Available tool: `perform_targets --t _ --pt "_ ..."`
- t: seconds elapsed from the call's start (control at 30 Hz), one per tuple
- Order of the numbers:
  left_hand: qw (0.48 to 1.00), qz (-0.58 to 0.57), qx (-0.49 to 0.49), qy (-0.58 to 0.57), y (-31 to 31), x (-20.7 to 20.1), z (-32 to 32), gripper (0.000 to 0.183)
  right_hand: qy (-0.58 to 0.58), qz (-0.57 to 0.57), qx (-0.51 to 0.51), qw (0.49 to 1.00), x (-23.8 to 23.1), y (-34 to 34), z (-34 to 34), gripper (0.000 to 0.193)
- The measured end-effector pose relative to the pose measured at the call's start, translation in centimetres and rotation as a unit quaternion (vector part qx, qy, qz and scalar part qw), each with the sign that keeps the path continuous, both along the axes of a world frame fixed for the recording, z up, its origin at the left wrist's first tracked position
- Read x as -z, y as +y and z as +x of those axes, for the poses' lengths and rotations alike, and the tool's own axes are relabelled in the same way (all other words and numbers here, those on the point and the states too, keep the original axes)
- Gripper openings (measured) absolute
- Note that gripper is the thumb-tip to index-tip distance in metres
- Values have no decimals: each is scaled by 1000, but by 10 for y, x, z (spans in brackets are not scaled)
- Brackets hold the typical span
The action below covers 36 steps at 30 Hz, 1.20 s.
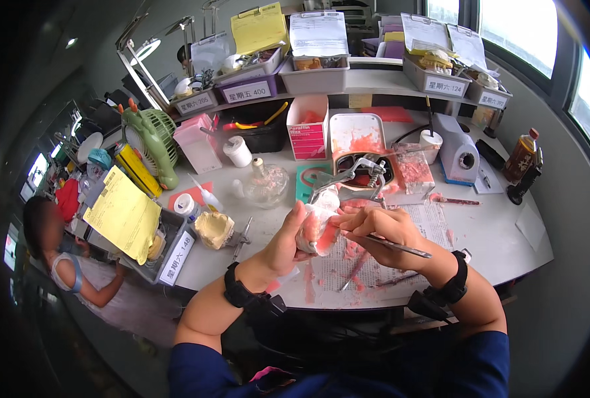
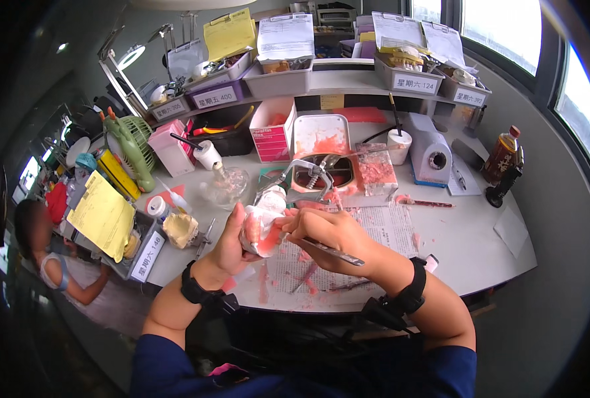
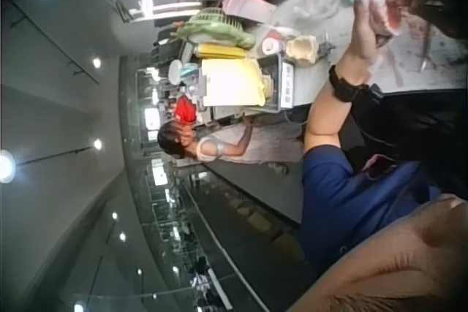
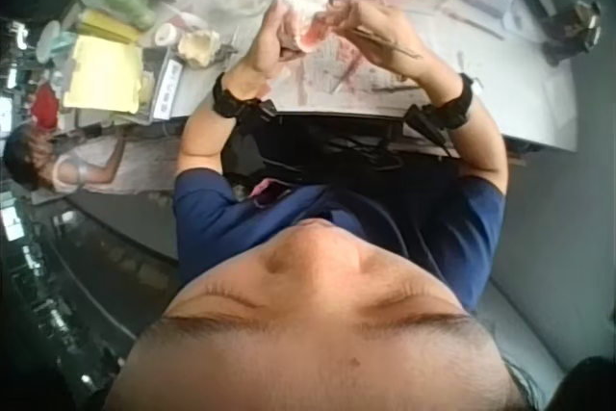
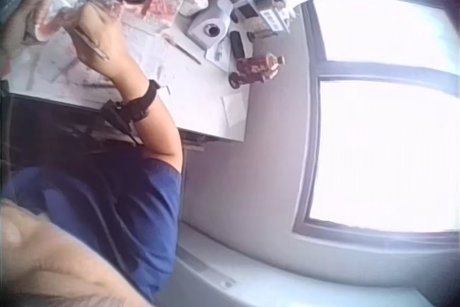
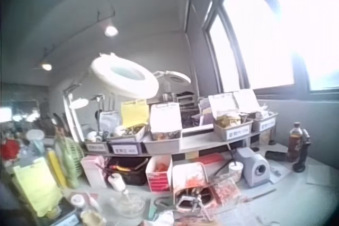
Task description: The person applies pink wax to a dental cast using a metal spatula. They repeatedly scoop material from a container and smooth it onto the cast held in a metal clamp.
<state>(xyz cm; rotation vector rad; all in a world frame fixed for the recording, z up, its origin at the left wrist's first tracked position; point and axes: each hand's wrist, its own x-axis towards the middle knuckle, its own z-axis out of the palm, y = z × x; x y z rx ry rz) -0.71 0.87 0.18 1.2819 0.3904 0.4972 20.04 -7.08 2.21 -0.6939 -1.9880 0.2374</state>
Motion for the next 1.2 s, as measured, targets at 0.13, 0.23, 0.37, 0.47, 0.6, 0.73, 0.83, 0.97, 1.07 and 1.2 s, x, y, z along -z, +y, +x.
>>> perform_targets --t 0.13,0.23,0.37,0.47,0.6,0.73,0.83,0.97,1.07,1.2 --pt "1000 14 14 -6 6 9 -6 96 -11 6 7 1000 -2 -5 -2 21" --pt "1000 -1 -7 -5 0 0 -3 87 -23 50 6 998 -2 -5 -2 19" --pt "999 -48 -9 9 1 -5 -4 88 -80 152 -8 985 -3 -1 1 17" --pt "990 -123 73 -6 9 -4 -7 101 -117 185 -8 976 -9 -4 3 17" --pt "991 -108 80 -6 14 1 -3 102 83 198 52 975 -16 1 8 21" --pt "998 -45 -14 35 12 1 4 102 -13 34 160 986 -18 -8 15 26" --pt "998 5 -27 48 11 1 4 101 35 -2 103 994 -12 -2 13 23" --pt "995 92 11 30 11 4 2 104 118 -52 24 991 3 8 5 20" --pt "977 213 -14 18 8 2 5 109 147 -56 9 988 2 7 4 18" --pt "969 245 8 22 10 -1 1 108 109 -61 21 992 -3 0 2 16"
